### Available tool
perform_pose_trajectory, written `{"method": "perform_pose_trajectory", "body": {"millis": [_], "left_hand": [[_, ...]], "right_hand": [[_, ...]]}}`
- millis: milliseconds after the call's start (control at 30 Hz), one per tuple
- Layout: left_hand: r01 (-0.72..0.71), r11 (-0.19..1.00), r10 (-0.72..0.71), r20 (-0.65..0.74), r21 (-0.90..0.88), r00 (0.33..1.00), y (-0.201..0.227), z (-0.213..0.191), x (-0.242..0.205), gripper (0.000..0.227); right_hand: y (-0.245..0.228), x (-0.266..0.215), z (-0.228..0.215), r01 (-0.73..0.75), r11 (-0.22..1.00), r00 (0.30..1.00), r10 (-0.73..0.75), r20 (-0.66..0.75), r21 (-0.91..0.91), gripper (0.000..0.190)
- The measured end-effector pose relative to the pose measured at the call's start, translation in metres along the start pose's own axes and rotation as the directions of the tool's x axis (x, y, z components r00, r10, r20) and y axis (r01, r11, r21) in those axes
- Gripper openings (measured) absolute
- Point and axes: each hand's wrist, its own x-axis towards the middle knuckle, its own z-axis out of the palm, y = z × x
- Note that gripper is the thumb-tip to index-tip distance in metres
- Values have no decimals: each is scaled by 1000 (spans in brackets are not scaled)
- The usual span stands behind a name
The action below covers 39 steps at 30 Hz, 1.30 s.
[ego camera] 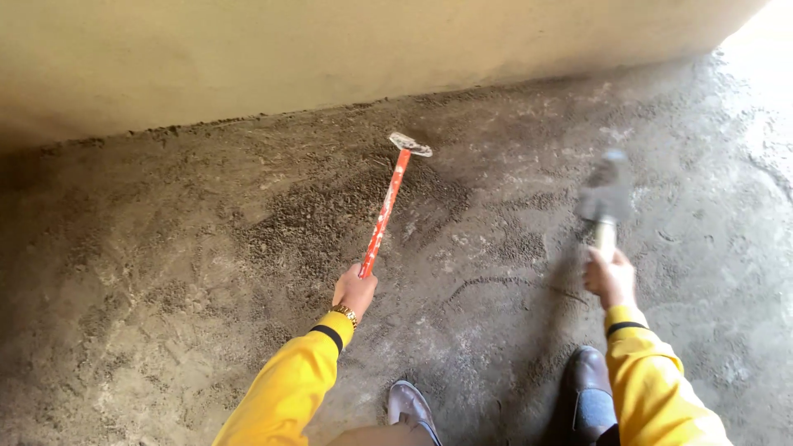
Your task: Smoothing and finishing the concrete junction between the floor and a brick wall using a trowel and a pick hammer.
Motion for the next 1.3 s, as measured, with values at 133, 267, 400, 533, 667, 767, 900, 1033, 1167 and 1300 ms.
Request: {"method": "perform_pose_trajectory", "body": {"millis": [133,267,400,533,667,767,900,1033,1167,1300], "left_hand": [[-15,1000,16,-5,27,1000,-4,10,7,30],[65,997,-65,11,42,998,1,-19,-8,28],[120,993,-120,-21,8,993,-27,-47,-6,32],[218,975,-221,-70,-38,973,-72,-68,-3,37],[292,925,-320,-85,-241,944,-111,-64,13,41],[338,815,-387,-8,-472,922,-72,-77,-13,48],[282,893,-329,-80,-351,941,-71,-71,-29,41],[267,939,-285,-57,-215,957,-84,-86,-57,29],[306,902,-362,-148,-304,921,-125,-81,-78,31],[343,852,-453,-228,-396,862,-172,-82,-91,34]], "right_hand": [[-16,-44,76,0,956,983,55,178,-295,44],[-99,-145,159,114,915,912,57,405,-386,50],[-148,-144,189,191,902,789,93,608,-386,48],[-141,-92,214,139,961,880,-9,475,-238,44],[-132,-66,238,115,940,876,57,478,-322,45],[-136,-112,262,189,910,773,93,627,-368,45],[-204,-141,274,638,581,613,14,790,-506,40],[-228,-113,287,772,310,603,-78,794,-555,56],[-210,-85,318,715,411,649,-91,755,-565,63],[-192,-133,325,819,310,517,-34,855,-482,64]]}}
